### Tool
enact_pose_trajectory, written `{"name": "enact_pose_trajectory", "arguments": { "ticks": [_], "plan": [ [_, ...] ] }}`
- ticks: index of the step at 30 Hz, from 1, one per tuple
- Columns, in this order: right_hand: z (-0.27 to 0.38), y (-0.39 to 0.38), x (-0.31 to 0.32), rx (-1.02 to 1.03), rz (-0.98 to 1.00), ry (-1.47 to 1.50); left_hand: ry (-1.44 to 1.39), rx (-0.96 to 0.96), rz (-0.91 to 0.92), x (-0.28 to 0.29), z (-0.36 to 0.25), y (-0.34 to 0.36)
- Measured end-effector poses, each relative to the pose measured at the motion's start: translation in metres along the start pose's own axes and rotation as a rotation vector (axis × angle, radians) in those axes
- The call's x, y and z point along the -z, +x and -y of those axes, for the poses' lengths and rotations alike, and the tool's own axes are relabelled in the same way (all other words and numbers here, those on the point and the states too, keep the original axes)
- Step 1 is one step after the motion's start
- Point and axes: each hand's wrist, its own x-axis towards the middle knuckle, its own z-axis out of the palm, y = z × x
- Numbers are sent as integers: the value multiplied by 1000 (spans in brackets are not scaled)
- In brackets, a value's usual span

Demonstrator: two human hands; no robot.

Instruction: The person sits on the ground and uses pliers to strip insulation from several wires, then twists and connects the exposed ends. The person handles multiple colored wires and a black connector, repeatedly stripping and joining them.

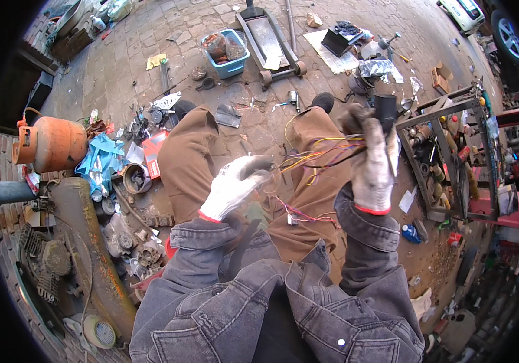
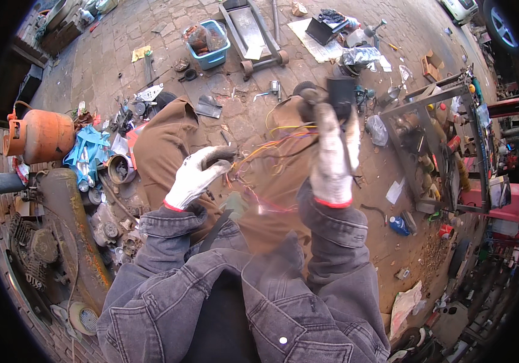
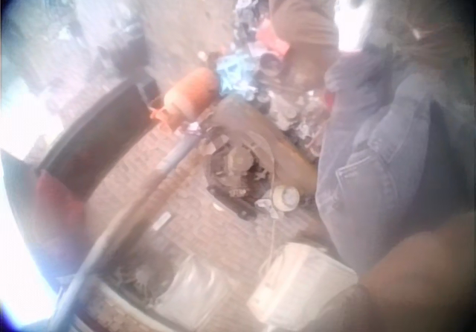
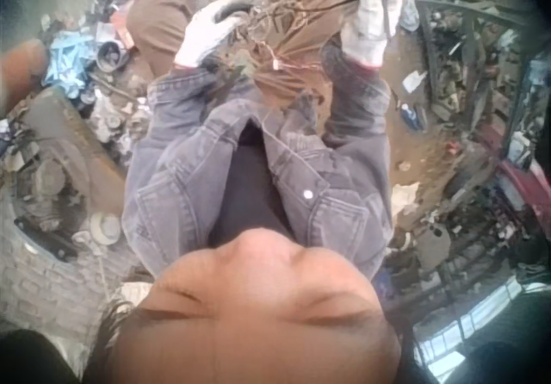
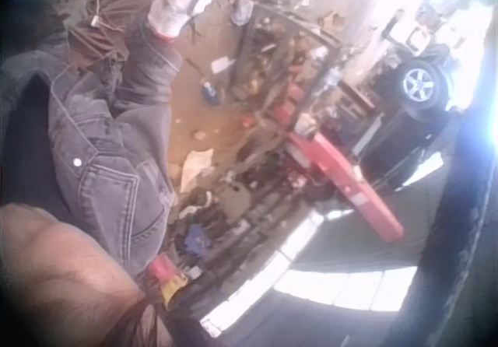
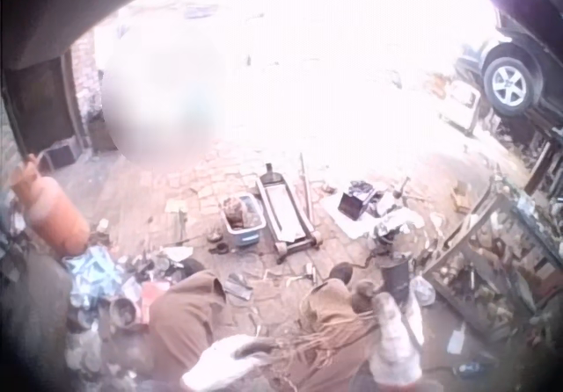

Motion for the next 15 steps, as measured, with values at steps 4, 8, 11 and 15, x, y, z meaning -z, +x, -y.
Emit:
{"name": "enact_pose_trajectory", "arguments": {
  "ticks": [4, 8, 11, 15],
  "plan": [
    [14, 11, 33, -79, -26, 238, -98, 155, -123, -5, 28, -7],
    [23, 11, 48, -163, -109, 441, -148, 167, -107, -14, 28, -5],
    [25, 2, 50, -189, -39, 543, -166, 85, -97, -21, 14, -2],
    [21, -5, 42, -209, -51, 566, -68, -84, -53, -35, -10, -5]
  ]
}}
